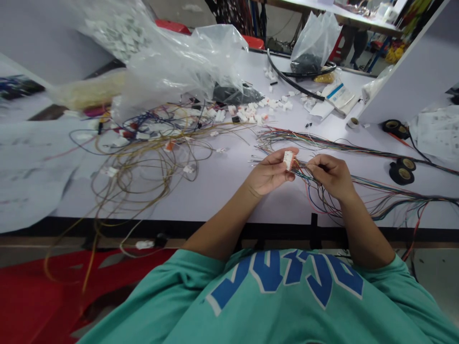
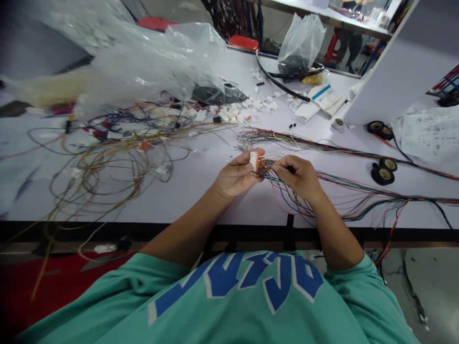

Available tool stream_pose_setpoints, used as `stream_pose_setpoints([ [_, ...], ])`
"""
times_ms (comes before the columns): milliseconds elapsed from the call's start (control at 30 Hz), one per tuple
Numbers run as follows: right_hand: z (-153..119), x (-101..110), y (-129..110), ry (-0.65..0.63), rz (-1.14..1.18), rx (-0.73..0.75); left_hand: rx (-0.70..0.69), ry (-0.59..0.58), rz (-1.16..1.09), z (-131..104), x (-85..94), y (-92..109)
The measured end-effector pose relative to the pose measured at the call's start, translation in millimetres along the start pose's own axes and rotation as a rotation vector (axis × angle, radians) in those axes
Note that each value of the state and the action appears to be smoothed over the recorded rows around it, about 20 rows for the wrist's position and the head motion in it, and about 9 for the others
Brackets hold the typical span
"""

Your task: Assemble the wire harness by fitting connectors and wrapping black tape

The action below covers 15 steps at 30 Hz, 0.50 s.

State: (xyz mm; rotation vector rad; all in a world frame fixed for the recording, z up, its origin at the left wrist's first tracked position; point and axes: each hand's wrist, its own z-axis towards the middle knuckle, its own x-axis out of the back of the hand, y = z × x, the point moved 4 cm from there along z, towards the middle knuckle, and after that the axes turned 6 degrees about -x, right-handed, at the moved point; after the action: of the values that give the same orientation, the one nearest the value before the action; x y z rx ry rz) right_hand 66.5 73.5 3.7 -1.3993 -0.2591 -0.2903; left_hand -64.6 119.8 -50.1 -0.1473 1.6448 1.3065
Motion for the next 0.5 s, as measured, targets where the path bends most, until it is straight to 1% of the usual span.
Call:
stream_pose_setpoints([
  [133,0.0,-0.8,-0.7,-0.014,0.011,0.0,-0.044,-0.043,-0.021,0.7,-4.2,0.6],
  [300,-1.5,-0.2,1.3,-0.01,0.023,-0.054,-0.08,-0.063,0.024,0.5,-7.5,2.3],
  [400,-2.6,1.2,1.4,0.024,0.033,-0.079,-0.097,-0.098,0.037,-0.2,-10.7,3.6],
  [500,-2.8,2.8,1.0,0.062,0.042,-0.092,-0.108,-0.101,0.053,-0.8,-12.3,4.4],
])
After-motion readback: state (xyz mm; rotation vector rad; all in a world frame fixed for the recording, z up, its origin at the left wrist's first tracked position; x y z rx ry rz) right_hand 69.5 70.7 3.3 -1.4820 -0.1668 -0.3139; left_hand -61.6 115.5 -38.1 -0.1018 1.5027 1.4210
